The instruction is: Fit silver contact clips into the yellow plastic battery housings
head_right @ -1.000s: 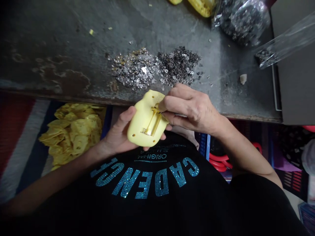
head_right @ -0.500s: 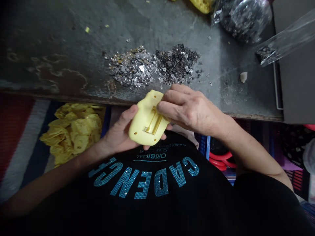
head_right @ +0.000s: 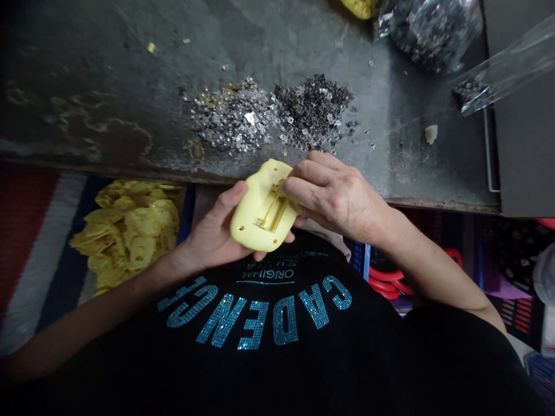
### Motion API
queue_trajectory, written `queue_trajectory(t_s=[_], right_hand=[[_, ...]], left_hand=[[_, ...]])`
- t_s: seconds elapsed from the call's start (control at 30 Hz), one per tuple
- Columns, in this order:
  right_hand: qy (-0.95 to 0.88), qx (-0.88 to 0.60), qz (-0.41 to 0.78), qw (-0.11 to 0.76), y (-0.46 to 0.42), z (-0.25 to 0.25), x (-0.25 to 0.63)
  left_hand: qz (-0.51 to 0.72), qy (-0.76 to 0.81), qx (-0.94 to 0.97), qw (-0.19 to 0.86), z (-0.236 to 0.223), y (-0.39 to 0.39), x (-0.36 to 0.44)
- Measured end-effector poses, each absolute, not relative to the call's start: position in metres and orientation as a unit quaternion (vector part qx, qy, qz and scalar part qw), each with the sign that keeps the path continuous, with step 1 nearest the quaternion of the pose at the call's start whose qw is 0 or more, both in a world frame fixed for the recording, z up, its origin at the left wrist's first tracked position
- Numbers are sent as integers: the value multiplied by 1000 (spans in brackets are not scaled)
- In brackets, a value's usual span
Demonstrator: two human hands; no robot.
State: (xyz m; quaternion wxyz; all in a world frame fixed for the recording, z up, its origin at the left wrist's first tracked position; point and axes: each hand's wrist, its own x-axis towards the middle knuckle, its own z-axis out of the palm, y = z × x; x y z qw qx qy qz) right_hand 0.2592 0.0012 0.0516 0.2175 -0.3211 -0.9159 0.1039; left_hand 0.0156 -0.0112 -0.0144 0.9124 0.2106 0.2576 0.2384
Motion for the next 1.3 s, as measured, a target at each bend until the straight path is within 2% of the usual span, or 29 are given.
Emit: queue_trajectory(t_s=[0.23,0.33,0.43,0.5,0.7,0.97,1.17,1.3], right_hand=[[-853,-402,118,310,-10,41,260],[-801,-434,221,347,-6,31,260],[-763,-437,330,342,-1,22,257],[-748,-446,356,340,-1,17,252],[-731,-469,294,399,-10,-2,236],[-728,-485,227,429,-23,-10,226],[-751,-476,247,385,-3,2,246],[-805,-534,46,255,31,-3,253]], left_hand=[[264,245,246,900,-13,-13,16],[322,291,279,857,-16,-17,16],[369,325,330,806,-21,-23,12],[372,325,369,787,-24,-26,8],[370,380,439,725,-21,-34,-4],[344,407,456,713,-24,-34,-9],[411,346,296,789,-31,-20,-15],[458,345,232,786,-16,-9,-30]])
